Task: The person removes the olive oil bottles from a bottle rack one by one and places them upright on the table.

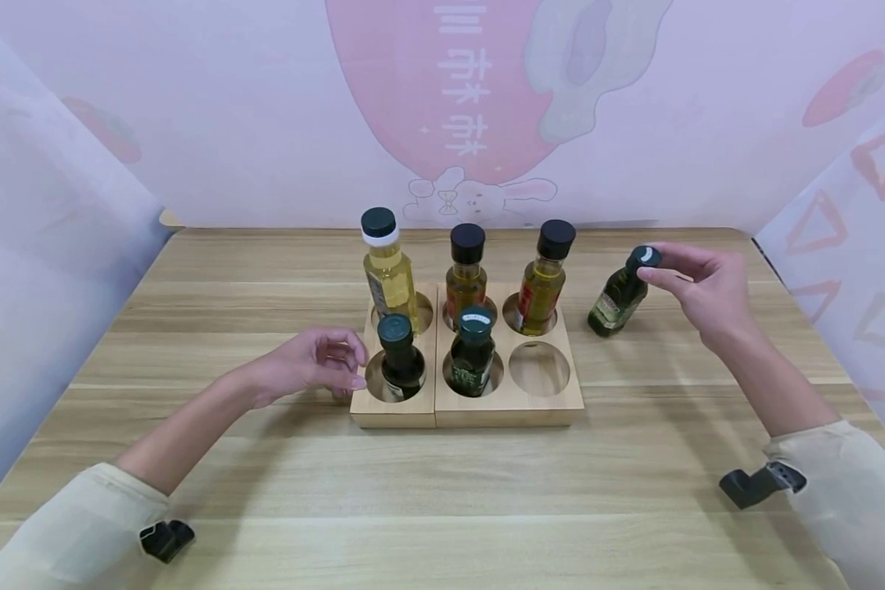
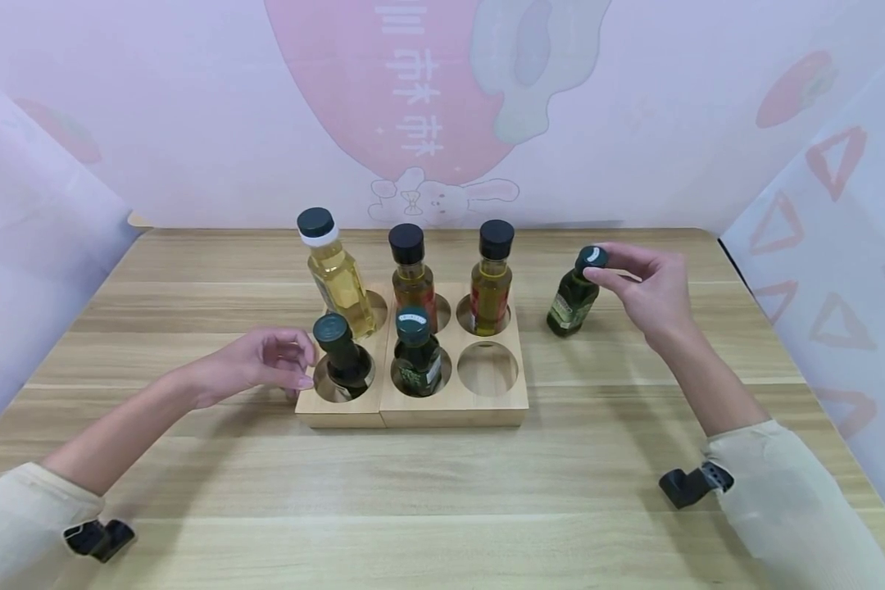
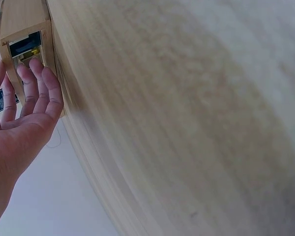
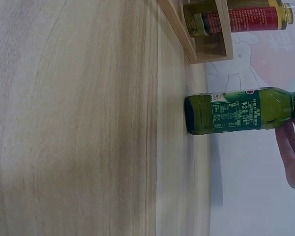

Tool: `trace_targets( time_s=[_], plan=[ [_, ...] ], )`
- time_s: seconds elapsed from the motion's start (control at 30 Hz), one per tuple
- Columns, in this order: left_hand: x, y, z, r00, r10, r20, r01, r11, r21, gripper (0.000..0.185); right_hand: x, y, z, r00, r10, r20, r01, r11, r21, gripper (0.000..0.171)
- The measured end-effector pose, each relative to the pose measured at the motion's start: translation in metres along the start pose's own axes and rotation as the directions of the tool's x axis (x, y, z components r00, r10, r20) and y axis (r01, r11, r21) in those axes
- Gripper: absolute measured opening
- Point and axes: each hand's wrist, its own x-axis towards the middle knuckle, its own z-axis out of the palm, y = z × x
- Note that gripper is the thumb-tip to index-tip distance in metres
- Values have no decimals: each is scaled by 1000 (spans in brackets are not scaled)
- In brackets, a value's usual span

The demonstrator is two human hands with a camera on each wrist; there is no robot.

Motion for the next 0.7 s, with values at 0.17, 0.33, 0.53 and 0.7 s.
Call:
trace_targets(
  time_s=[0.17, 0.33, 0.53, 0.7],
  plan=[
    [0, -1, 0, 1000, 1, -1, -1, 1000, 0, 28, 0, -1, 0, 1000, 10, -3, -10, 999, -52, 29],
    [0, 0, 0, 1000, 0, -4, 0, 1000, 5, 28, -1, -1, 0, 1000, 8, -10, -10, 990, -142, 28],
    [-1, 0, 0, 1000, 5, -7, -5, 1000, 8, 28, -1, 0, 0, 1000, 1, -9, -2, 987, -162, 27],
    [-1, 0, 0, 1000, 7, -5, -6, 1000, 6, 27, 0, 0, -1, 1000, 11, -5, -12, 982, -188, 27]
  ],
)
